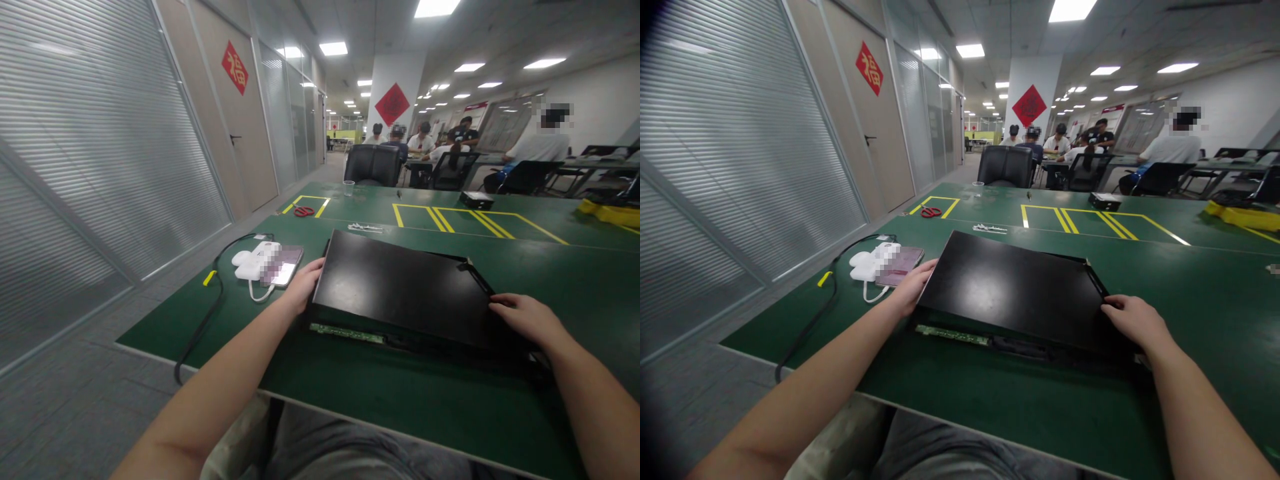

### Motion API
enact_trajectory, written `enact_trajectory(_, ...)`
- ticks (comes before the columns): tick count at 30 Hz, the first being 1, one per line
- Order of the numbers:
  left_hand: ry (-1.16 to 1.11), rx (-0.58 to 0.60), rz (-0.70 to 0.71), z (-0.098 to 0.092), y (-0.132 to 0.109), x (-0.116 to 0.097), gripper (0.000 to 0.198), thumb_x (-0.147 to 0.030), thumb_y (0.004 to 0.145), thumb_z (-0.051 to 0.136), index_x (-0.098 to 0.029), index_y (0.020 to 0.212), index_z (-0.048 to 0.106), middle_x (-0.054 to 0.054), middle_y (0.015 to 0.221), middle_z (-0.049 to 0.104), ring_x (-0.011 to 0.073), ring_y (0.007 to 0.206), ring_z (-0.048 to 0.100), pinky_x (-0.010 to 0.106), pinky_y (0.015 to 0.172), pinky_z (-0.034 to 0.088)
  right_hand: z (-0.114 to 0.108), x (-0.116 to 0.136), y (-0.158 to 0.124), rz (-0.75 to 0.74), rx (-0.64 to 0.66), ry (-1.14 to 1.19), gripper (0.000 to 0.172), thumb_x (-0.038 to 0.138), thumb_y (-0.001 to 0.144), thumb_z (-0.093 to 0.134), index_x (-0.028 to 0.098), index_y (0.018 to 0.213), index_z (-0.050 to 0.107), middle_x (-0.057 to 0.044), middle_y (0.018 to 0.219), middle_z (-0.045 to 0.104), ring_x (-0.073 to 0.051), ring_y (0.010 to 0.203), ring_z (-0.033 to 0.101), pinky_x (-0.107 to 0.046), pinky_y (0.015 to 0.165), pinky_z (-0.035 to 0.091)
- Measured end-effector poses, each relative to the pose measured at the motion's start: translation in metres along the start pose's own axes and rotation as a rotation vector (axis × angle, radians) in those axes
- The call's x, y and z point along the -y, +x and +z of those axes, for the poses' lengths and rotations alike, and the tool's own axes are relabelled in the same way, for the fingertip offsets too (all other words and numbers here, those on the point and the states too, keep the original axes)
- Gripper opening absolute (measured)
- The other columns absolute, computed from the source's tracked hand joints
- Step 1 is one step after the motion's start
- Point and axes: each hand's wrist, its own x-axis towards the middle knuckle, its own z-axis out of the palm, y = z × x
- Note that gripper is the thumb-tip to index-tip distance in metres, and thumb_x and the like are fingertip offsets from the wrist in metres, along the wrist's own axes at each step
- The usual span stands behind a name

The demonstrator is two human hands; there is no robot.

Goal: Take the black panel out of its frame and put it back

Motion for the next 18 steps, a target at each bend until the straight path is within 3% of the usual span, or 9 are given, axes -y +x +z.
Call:
enact_trajectory(3, -0.04, 0.052, 0.03, 0.001, 0.0, -0.002, 0.049, -0.013, 0.061, 0.069, -0.02, 0.109, 0.081, 0.005, 0.109, 0.079, 0.0266, 0.1, 0.072, 0.031, 0.081, 0.056, 0.001, -0.001, 0.001, -0.011, -0.018, 0.003, 0.046, 0.045, 0.083, 0.054, 0.019, 0.113, 0.077, -0.014, 0.117, 0.075, -0.034, 0.105, 0.068, -0.039, 0.08, 0.052)
enact_trajectory(7, -0.126, 0.105, 0.022, 0.007, -0.003, -0.007, 0.052, -0.017, 0.065, 0.064, -0.018, 0.116, 0.078, 0.005, 0.112, 0.079, 0.028, 0.105, 0.072, 0.034, 0.091, 0.054, -0.001, 0.002, -0.002, -0.015, -0.02, -0.012, 0.046, 0.045, 0.084, 0.053, 0.018, 0.113, 0.077, -0.016, 0.119, 0.074, -0.033, 0.107, 0.068, -0.037, 0.081, 0.051)
enact_trajectory(11, -0.145, 0.113, 0.022, 0.012, -0.009, -0.012, 0.051, -0.032, 0.072, 0.069, -0.014, 0.119, 0.076, 0.009, 0.115, 0.078, 0.0326, 0.112, 0.069, 0.039, 0.096, 0.053, -0.002, 0.005, -0.006, -0.018, -0.016, -0.009, 0.048, 0.044, 0.085, 0.052, 0.017, 0.116, 0.076, -0.015, 0.123, 0.072, -0.033, 0.11, 0.067, -0.037, 0.085, 0.051)
enact_trajectory(18, -0.062, 0.176, 0.127, 0.012, -0.02, -0.018, 0.055, -0.026, 0.062, 0.078, -0.015, 0.116, 0.077, 0.011, 0.118, 0.076, 0.0373, 0.119, 0.064, 0.041, 0.099, 0.048, 0.002, 0.002, -0.003, -0.01, -0.051, 0.039, 0.041, 0.041, 0.081, 0.057, 0.02, 0.109, 0.078, -0.013, 0.117, 0.075, -0.032, 0.107, 0.068, -0.04, 0.085, 0.053)
